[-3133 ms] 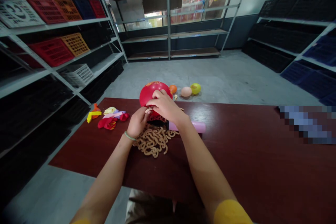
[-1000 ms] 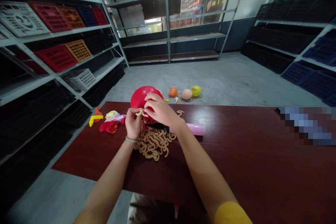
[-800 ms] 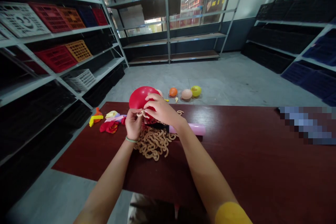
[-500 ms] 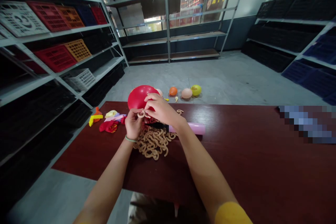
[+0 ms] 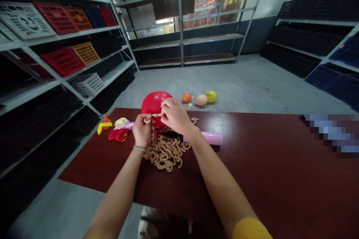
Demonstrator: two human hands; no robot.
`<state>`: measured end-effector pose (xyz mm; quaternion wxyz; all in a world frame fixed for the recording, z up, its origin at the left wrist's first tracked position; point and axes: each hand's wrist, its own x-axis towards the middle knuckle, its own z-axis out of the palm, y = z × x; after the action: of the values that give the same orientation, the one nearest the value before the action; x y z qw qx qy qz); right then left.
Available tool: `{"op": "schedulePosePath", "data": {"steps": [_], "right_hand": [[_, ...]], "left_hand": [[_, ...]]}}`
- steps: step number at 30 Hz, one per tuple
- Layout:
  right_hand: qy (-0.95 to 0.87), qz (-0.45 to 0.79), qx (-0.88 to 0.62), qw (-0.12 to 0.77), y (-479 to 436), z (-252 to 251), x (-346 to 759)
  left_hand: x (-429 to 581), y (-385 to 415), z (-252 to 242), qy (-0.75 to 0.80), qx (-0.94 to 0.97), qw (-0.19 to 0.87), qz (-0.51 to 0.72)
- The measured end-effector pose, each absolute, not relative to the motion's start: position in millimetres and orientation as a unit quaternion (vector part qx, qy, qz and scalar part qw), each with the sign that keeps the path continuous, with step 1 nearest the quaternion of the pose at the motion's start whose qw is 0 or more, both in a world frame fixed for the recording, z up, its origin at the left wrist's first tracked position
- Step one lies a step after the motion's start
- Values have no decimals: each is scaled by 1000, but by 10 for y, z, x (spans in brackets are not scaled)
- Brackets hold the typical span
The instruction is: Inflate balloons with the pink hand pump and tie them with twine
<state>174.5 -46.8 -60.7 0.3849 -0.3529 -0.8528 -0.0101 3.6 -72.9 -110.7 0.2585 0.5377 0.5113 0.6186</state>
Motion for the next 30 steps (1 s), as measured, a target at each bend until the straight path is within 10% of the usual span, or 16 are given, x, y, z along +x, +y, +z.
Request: {"op": "schedulePosePath", "data": {"steps": [22,30], "right_hand": [[-864,-99,-369,328,-618,-383,2162],[-807,-58,-484,334,-1217,-1125,2924]], "left_hand": [[105,-649,-1222,460,552,302,626],[419,-623,-1155,374,543,421,623]]}}
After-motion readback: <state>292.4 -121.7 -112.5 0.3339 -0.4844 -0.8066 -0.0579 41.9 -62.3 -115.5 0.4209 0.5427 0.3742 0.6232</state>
